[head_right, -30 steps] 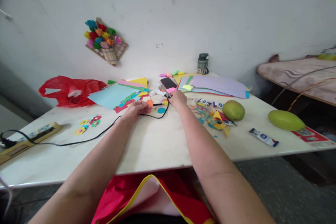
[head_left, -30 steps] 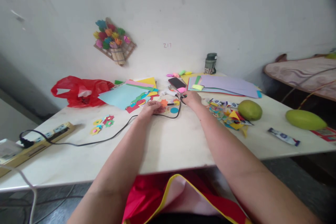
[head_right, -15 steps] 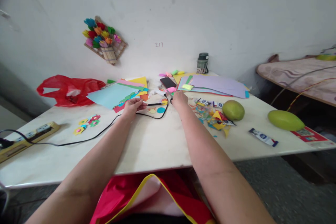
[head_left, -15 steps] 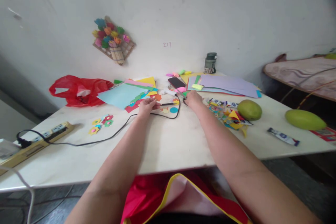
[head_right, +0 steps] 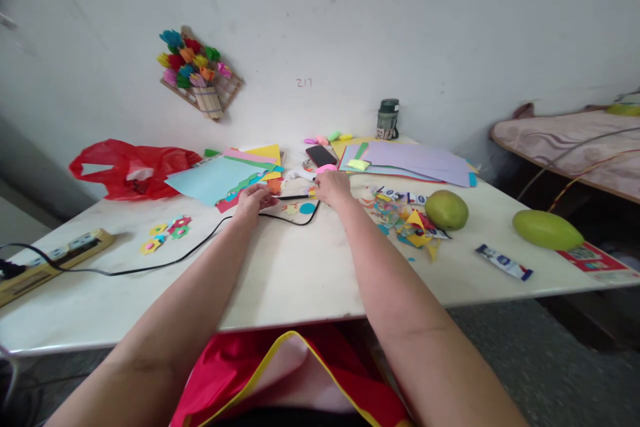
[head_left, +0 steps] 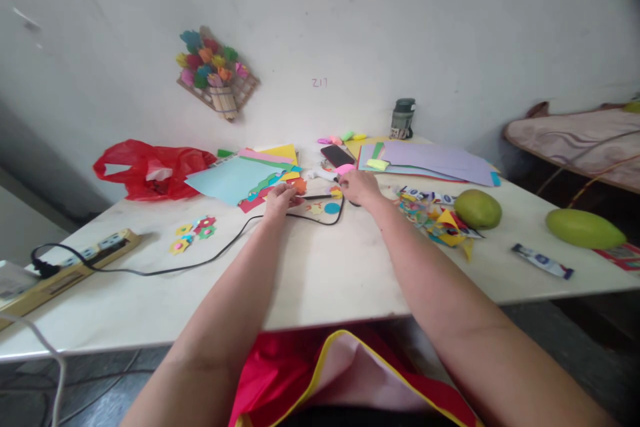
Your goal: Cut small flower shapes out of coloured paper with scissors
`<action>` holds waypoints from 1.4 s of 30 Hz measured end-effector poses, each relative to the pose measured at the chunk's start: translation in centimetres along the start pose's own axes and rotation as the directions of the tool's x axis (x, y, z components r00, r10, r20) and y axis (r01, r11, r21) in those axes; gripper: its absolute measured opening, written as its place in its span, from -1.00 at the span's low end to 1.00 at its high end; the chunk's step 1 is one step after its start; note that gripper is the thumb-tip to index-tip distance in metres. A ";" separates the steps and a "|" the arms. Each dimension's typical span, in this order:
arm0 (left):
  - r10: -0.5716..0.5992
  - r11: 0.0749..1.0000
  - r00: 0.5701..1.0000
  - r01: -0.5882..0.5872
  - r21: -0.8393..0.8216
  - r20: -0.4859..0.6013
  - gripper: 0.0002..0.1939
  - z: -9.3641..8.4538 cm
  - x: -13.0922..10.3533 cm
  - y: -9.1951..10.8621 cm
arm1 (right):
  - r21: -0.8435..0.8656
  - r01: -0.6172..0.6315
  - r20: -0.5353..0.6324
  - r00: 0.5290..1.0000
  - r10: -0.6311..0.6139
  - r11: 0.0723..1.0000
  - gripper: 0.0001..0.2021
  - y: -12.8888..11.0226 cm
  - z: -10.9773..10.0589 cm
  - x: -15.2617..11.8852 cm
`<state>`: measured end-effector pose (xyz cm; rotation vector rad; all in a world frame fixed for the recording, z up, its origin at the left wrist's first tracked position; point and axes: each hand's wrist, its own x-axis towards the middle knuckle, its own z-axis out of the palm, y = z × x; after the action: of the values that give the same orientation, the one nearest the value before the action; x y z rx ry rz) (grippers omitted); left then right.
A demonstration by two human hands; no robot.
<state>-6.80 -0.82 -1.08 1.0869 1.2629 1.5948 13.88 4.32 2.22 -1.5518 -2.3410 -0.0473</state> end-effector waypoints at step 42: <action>-0.086 0.982 0.952 0.132 -0.138 0.295 -0.76 0.2 -0.6 0.3 | 0.884 -0.108 0.145 0.988 -0.046 0.455 -0.90 -1.3 2.6 0.7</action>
<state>-6.48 -1.40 -0.84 1.0854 0.9704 1.3695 11.80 4.93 0.12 -1.0101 -1.8244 1.1783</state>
